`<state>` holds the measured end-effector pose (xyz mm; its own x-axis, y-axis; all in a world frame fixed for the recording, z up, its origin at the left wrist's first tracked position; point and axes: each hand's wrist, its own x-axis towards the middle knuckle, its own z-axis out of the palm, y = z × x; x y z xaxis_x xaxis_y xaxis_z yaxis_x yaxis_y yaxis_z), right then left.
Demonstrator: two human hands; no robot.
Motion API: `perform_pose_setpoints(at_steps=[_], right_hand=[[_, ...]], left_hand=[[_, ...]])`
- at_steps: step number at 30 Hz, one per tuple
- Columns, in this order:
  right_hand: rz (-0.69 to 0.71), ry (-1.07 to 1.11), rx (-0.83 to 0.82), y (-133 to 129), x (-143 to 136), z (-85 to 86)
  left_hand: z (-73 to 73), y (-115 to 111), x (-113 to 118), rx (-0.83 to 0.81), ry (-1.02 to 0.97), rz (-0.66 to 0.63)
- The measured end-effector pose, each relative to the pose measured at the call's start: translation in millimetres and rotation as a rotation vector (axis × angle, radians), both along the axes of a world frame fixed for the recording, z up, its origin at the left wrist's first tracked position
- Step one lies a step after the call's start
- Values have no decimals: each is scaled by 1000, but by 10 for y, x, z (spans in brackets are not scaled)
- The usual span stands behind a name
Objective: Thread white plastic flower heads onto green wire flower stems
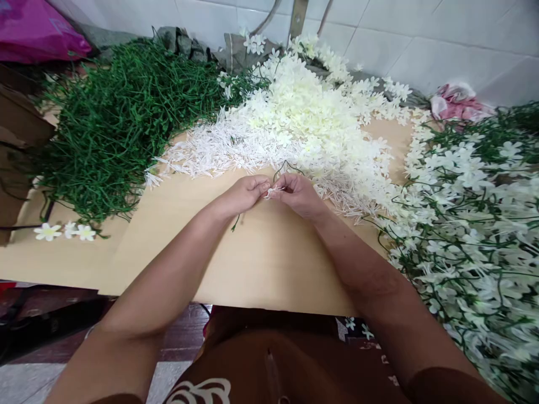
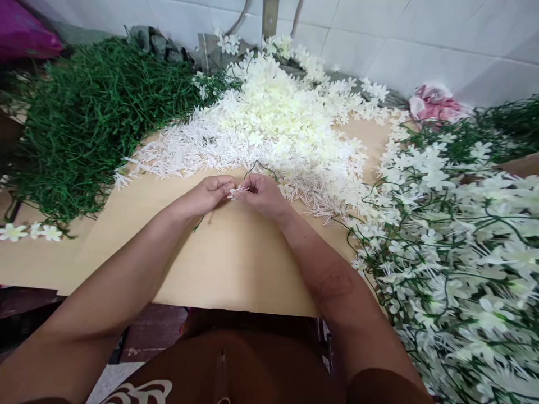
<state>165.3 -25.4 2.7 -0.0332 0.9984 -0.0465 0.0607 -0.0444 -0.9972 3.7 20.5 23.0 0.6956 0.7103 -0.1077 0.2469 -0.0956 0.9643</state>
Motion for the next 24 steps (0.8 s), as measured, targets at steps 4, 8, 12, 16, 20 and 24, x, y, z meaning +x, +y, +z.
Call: perform_pose_setpoints(at_steps=[4, 8, 12, 16, 20, 24], right_hand=[[3, 11, -31, 4, 4, 16], [-14, 15, -56, 21, -4, 18], [-47, 96, -82, 36, -32, -11], [-53, 140, -56, 32, -62, -39], [-69, 214, -22, 12, -69, -41], [-64, 299, -37, -6, -17, -5]], left_hand=[[-6, 8, 5, 20, 22, -36], [-29, 11, 21, 52, 14, -40], [-47, 15, 31, 66, -3, -20], [-60, -2, 45, 75, -4, 17], [-52, -35, 36, 31, -74, 42], [-33, 6, -43, 1, -63, -15]])
